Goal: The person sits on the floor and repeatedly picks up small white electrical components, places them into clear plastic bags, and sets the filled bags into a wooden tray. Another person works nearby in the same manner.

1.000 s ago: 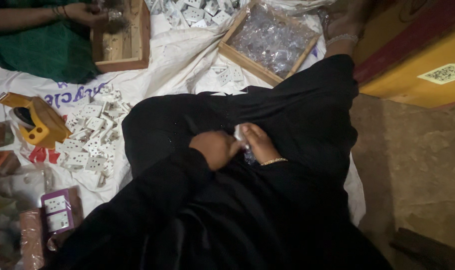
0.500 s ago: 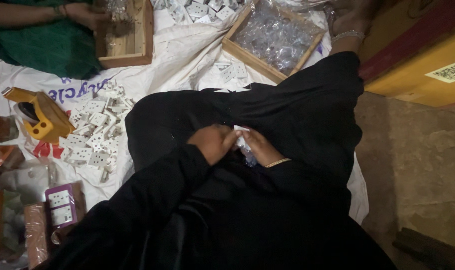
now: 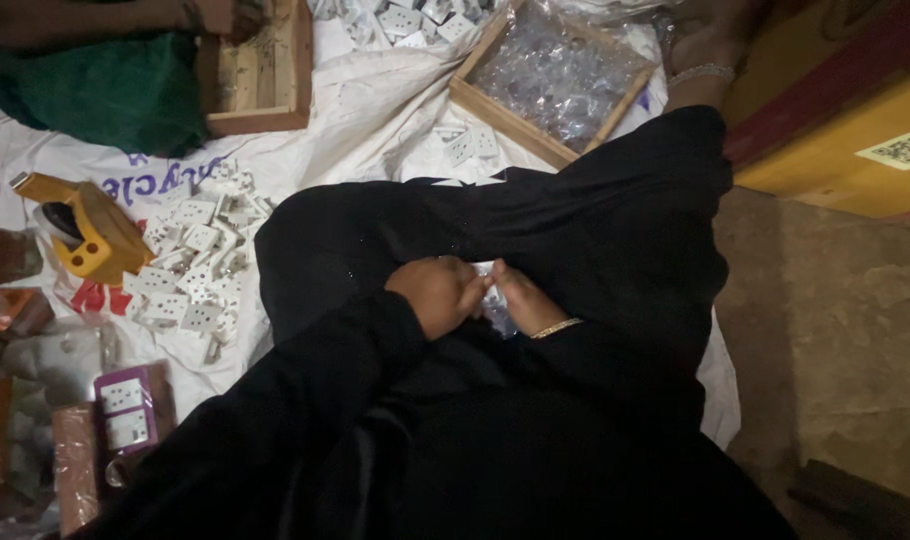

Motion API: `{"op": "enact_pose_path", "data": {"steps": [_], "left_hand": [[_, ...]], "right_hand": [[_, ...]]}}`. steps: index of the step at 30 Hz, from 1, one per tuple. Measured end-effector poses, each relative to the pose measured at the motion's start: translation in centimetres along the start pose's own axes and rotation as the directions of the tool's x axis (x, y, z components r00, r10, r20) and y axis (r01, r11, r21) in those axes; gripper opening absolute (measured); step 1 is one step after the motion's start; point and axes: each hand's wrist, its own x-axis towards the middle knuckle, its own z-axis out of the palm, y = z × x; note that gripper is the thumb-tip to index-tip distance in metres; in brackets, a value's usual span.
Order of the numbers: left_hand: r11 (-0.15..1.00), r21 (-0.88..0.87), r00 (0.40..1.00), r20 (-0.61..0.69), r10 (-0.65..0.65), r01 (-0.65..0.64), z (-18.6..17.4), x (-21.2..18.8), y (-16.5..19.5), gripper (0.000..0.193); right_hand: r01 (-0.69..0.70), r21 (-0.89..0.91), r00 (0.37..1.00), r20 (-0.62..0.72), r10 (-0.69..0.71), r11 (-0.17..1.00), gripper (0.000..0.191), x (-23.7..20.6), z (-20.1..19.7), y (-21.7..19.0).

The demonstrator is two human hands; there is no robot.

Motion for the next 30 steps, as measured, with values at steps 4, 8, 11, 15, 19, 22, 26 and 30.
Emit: {"op": "enact_pose_path", "data": {"steps": [4,8,11,15,19,22,26,30], "left_hand": [[0.996,-0.049,0.997,0.002,0.079,-0.078,0.3,-0.4,-0.4,0.034],[0.961,0.046,0.961,-0.027,0.276,-0.274,1.0,-0.8,-0.8,0.028],[0.975,0.097,0.976,-0.066,0.207,-0.201,1.6,-1.0,-0.9,0.028],[0.991,0.115,0.985,-0.154,0.083,-0.066,2.1,-0.9,-1.2,0.031],[0.987,0.161,0.985,-0.169,0.021,0.007,1.8,-0.9,-1.4,0.035],[0.997,0.074,0.986,-0.166,-0.005,0.017,1.4,-1.2,-1.2,0.04],[0.996,0.082,0.98,-0.192,0.058,-0.042,0.6,-1.1,-0.8,0.045],[0.997,-0.006,0.978,-0.197,-0.07,0.071,-0.1,-0.5,-1.1,0.039]], "right_hand": [[-0.18,0.289,0.976,-0.066,0.208,0.94,0.066,0.5,-0.2,0.8],[-0.176,0.466,0.94,-0.182,0.288,0.867,0.061,1.5,0.1,0.7],[-0.045,0.577,0.961,-0.198,0.193,0.816,0.059,2.2,0.2,0.3],[-0.023,0.607,0.959,-0.211,0.189,0.795,0.047,2.1,-0.2,0.3],[0.032,0.661,0.977,-0.181,0.117,0.75,0.031,1.8,-0.3,0.4],[0.058,0.694,0.99,-0.131,0.047,0.718,0.027,1.6,0.0,0.1],[0.019,0.591,0.981,-0.169,0.101,0.807,0.026,1.3,0.1,-0.6],[0.069,0.524,0.981,-0.191,0.038,0.849,0.027,1.5,-0.1,-0.8]]}}
